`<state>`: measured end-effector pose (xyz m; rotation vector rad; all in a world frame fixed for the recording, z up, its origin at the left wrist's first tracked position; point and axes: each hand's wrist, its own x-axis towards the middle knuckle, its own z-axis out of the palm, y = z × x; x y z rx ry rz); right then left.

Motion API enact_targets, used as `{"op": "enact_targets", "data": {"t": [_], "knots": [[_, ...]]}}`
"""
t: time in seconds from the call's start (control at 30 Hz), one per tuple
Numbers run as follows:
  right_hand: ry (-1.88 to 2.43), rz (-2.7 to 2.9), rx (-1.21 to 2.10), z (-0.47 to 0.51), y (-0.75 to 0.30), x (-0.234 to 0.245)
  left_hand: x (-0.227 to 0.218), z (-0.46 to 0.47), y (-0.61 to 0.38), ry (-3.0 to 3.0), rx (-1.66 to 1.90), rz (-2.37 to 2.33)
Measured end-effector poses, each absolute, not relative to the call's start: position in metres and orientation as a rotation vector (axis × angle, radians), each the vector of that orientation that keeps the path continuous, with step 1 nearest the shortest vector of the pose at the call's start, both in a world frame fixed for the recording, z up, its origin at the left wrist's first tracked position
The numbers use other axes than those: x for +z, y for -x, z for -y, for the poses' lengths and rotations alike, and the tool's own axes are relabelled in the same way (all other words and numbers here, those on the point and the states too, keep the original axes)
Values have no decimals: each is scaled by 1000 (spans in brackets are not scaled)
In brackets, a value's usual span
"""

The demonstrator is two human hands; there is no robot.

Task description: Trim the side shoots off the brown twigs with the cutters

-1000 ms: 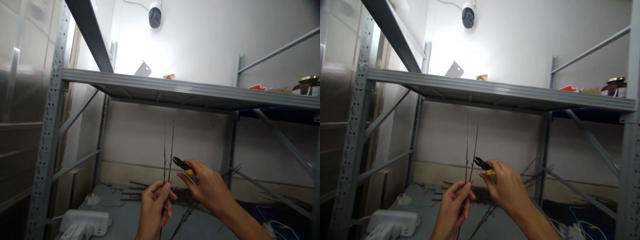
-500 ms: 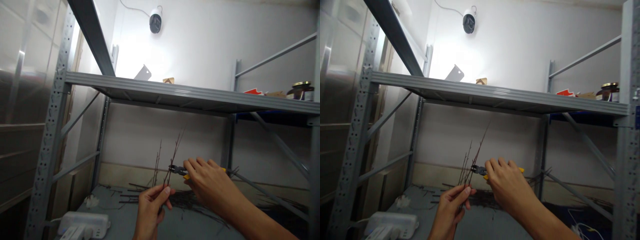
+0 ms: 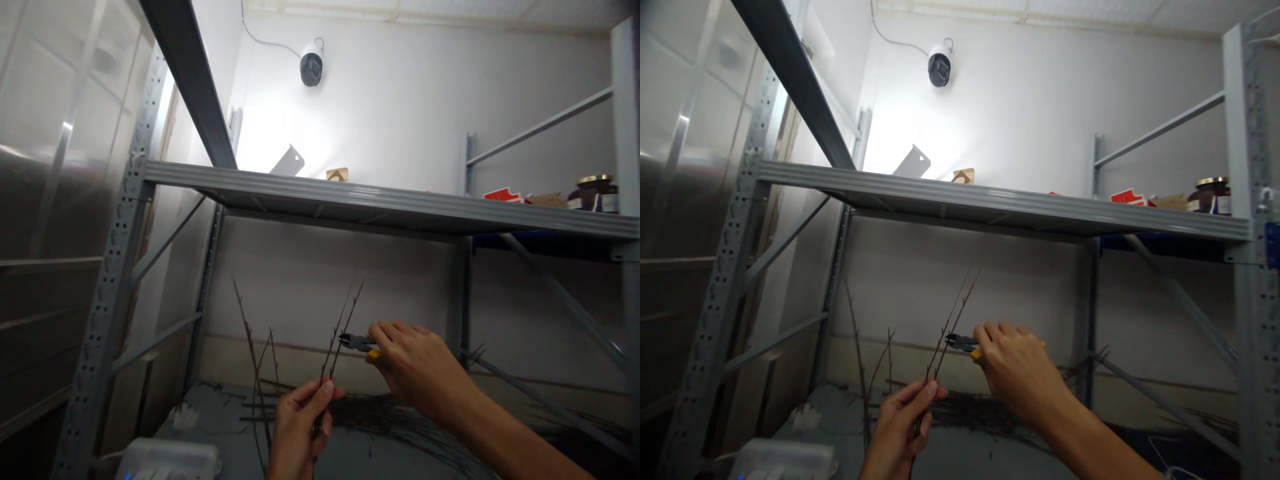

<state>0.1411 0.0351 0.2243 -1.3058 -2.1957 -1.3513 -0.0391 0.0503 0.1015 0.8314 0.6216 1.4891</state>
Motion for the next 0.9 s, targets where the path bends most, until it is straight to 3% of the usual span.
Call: {"op": "enact_targets", "data": {"t": [0.37, 0.9], "knots": [[1354, 2041, -1539, -34, -155, 276, 89, -56, 39, -864, 1503, -626], [1589, 2206, -1285, -50, -164, 273, 77, -66, 40, -883, 1483, -680]]}}
